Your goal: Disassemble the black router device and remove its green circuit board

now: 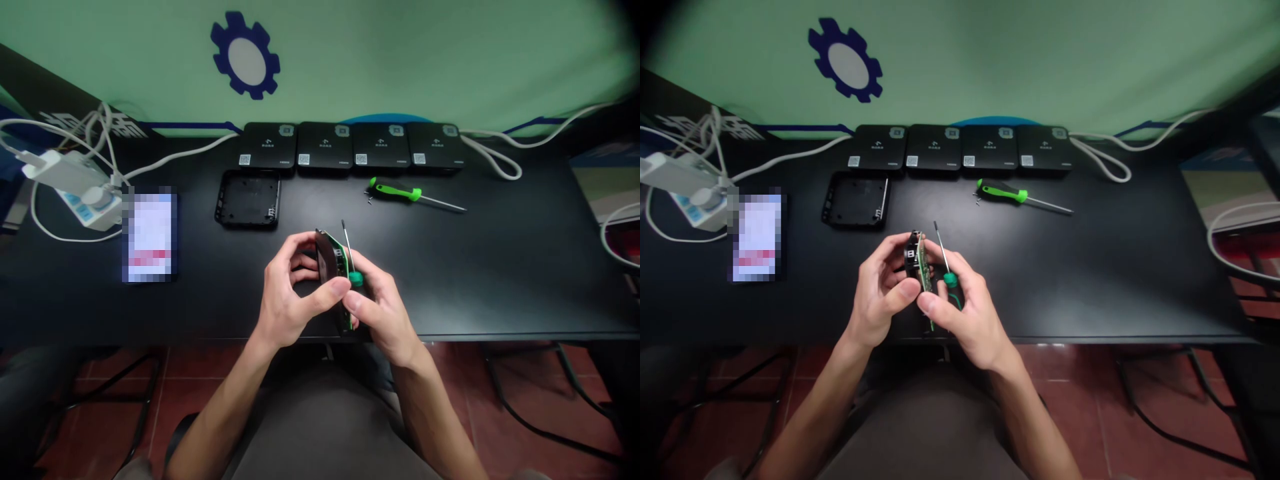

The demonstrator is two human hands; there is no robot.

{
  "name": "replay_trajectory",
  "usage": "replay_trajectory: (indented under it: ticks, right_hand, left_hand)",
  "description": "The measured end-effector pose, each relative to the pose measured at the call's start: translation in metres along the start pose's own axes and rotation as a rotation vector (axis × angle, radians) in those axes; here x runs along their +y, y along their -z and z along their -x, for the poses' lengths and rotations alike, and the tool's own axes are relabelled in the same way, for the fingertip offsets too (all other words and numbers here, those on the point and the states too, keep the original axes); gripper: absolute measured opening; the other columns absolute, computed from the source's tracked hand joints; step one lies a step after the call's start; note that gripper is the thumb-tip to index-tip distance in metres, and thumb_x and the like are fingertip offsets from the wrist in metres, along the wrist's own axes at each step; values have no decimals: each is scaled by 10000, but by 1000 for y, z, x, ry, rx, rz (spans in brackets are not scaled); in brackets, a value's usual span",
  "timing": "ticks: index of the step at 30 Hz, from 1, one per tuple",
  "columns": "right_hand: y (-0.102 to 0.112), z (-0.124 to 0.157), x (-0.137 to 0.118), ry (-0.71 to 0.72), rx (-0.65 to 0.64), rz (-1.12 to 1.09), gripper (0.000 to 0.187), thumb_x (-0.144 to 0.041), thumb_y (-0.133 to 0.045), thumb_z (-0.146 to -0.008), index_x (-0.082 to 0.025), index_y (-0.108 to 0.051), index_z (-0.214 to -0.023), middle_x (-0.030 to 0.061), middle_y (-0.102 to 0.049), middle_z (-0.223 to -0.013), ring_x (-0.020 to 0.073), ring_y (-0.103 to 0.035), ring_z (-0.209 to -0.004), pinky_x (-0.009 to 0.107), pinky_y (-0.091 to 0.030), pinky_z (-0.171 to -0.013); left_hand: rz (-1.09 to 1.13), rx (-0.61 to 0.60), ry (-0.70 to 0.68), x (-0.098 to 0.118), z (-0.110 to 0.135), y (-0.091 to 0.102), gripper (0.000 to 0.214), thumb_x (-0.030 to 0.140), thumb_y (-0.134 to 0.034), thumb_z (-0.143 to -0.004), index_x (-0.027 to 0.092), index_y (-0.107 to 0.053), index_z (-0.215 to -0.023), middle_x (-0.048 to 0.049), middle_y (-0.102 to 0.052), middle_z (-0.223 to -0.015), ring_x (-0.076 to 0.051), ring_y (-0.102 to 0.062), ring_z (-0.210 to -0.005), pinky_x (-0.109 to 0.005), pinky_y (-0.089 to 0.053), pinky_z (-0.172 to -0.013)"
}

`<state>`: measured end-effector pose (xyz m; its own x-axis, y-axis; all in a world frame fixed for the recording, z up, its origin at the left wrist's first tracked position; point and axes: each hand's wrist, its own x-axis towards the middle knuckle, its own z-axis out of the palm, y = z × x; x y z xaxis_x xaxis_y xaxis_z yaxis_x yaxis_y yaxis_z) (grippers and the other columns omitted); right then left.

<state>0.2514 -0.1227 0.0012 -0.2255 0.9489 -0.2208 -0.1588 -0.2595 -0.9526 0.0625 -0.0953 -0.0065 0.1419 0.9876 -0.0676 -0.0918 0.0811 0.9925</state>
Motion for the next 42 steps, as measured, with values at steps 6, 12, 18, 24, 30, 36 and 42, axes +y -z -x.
replay_trajectory:
  ticks: [6, 12, 18, 24, 30, 36, 42]
  right_hand:
    - [-1, 2, 3, 21, 3, -14, 687, -548, -857, -987, -427, -692, -1643, 81, -731, -1392, 184, -635, -851, 310, -538, -631]
    - [-3, 3, 3, 26, 7, -9, 709, -556, -849, -982, -413, -682, -1655, 87, -713, -1415, 188, -618, -866, 293, -524, -606]
    - [-3, 2, 4, 24, 28, -1, 726, -598, -854, -966, -396, -696, -1646, 85, -732, -1325, 178, -600, -812, 302, -537, -607]
    - [2, 2, 4, 14, -10, -19, 693, -541, -844, -1005, -411, -676, -1664, 37, -735, -1077, 115, -486, -634, 285, -465, -547]
    - [3, 1, 6, 21, -1, -31, 692, -514, -863, -996, -390, -687, -1654, -8, -680, -886, 119, -472, -586, 311, -481, -559]
    - [4, 0, 7, 15, -35, -69, 705, -479, -864, -1008, -372, -667, -1677, -25, -636, -821, 122, -481, -596, 288, -443, -542]
    - [5, 0, 8, 20, -58, -100, 706, -486, -835, -1034, -362, -643, -1702, -26, -625, -811, 115, -488, -609, 266, -456, -539]
  left_hand:
    - [-2, 0, -14, -1, 0, 0, 764, 628, -985, -826, 237, -715, -1425, -115, -779, -1355, -242, -775, -1009, -386, -690, -912]
    - [-13, 10, -24, -2, 2, -3, 779, 623, -985, -818, 237, -711, -1437, -117, -788, -1348, -257, -784, -1018, -404, -697, -905]
    - [-20, 18, -15, -3, 2, -3, 808, 643, -1007, -784, 233, -717, -1418, -107, -806, -1230, -282, -785, -1039, -427, -698, -922]
    - [8, -16, -1, -4, 0, 0, 768, 659, -981, -842, 236, -713, -1424, -115, -797, -1267, -271, -774, -1061, -423, -692, -947]
    - [5, -59, 8, -6, -2, 3, 762, 724, -927, -892, 256, -682, -1442, -125, -752, -1417, -259, -762, -1106, -380, -675, -932]
    - [12, -68, -12, -6, -3, 3, 700, 716, -869, -954, 253, -667, -1440, -115, -735, -1389, -236, -728, -1055, -349, -659, -880]
    - [-21, -74, -4, -3, -2, 3, 633, 673, -827, -1013, 253, -653, -1454, -106, -721, -1400, -219, -702, -1052, -347, -647, -917]
